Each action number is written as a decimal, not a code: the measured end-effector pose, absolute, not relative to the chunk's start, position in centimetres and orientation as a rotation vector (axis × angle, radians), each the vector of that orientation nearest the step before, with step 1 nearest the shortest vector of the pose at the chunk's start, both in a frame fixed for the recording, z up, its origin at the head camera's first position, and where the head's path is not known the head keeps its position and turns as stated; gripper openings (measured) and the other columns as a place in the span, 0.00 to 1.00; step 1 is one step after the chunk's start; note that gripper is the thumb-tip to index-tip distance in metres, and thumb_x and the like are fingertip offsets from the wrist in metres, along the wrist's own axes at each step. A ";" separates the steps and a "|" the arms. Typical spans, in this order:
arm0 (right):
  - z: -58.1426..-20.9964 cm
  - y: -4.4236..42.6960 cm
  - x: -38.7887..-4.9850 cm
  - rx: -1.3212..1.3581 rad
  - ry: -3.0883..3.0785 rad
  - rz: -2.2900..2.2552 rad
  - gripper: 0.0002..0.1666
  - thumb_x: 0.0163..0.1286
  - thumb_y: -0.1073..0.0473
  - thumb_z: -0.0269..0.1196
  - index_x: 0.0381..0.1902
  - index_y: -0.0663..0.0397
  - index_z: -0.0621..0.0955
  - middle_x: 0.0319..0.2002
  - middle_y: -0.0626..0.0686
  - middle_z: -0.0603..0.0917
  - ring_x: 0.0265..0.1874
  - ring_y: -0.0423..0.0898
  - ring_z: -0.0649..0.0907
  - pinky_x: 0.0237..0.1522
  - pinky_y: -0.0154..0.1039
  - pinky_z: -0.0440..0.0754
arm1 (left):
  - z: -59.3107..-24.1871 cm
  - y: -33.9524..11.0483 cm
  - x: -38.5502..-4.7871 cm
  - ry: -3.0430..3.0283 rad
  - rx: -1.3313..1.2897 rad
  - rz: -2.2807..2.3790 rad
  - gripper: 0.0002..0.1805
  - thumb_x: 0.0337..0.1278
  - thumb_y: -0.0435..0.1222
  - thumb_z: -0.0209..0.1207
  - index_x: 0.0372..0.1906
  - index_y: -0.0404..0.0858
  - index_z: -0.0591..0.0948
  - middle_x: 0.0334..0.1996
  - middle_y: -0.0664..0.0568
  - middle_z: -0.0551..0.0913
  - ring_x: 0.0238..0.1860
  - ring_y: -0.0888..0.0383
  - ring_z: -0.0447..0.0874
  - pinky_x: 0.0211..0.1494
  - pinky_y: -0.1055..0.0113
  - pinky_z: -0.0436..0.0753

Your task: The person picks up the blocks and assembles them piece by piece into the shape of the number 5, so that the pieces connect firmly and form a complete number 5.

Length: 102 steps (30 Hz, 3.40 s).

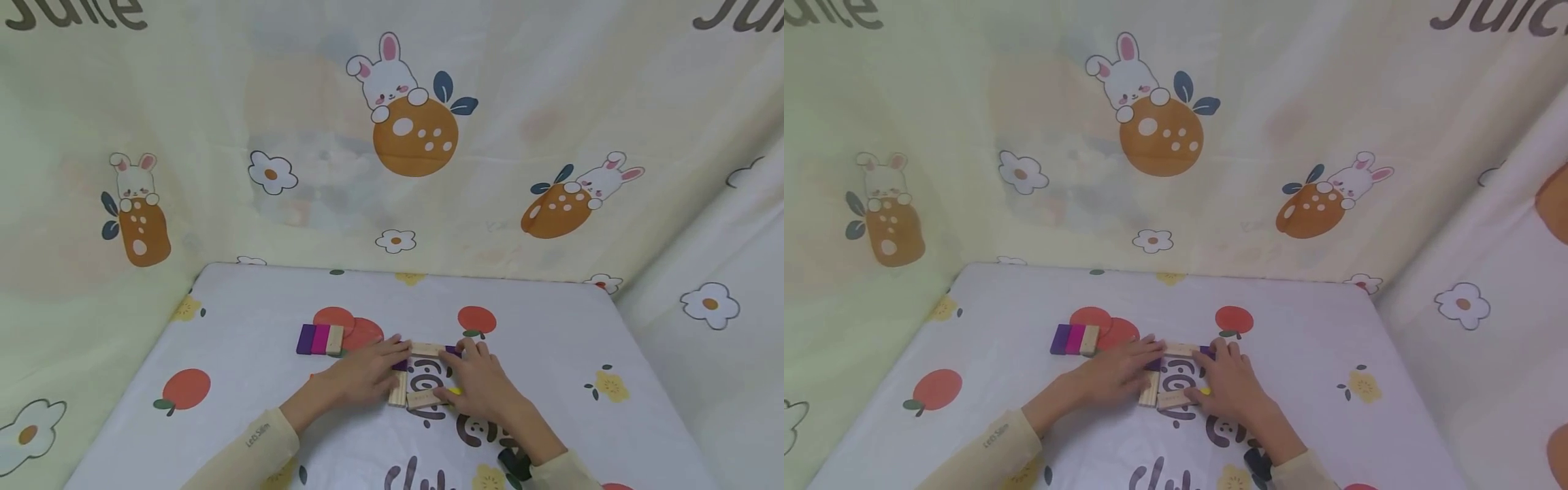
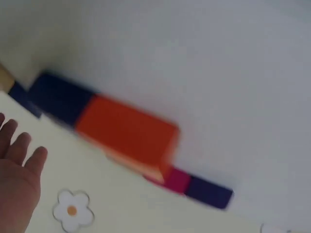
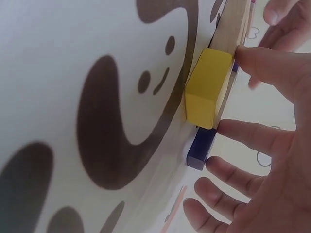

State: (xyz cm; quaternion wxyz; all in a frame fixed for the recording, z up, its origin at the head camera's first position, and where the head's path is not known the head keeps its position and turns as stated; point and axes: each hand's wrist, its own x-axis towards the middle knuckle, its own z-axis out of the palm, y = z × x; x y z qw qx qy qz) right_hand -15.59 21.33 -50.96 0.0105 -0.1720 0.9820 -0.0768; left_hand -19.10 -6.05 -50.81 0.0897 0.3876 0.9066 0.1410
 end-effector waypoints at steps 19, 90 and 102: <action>-50.7 21.5 -15.7 -0.489 3.052 -0.252 0.43 0.62 0.32 0.74 0.69 0.46 0.82 0.64 0.60 0.76 0.56 0.58 0.73 0.51 0.55 0.82 | -48.9 -13.9 -22.9 2.854 0.799 0.438 0.27 0.61 0.35 0.74 0.65 0.36 0.83 0.67 0.44 0.84 0.76 0.44 0.74 0.85 0.40 0.62; -50.3 21.2 -16.2 -0.517 3.020 -0.245 0.43 0.61 0.32 0.75 0.67 0.48 0.83 0.56 0.55 0.78 0.53 0.54 0.76 0.50 0.53 0.84 | -50.0 -11.0 -8.8 2.669 1.680 0.264 0.15 0.66 0.39 0.70 0.56 0.51 0.90 0.58 0.63 0.90 0.62 0.64 0.87 0.63 0.70 0.87; -50.6 21.3 -16.2 -0.517 3.038 -0.220 0.43 0.61 0.31 0.75 0.67 0.47 0.84 0.54 0.53 0.78 0.51 0.52 0.76 0.48 0.50 0.83 | -50.4 -8.1 -9.7 2.641 1.851 0.137 0.17 0.70 0.39 0.67 0.60 0.52 0.88 0.61 0.63 0.88 0.66 0.67 0.85 0.66 0.73 0.83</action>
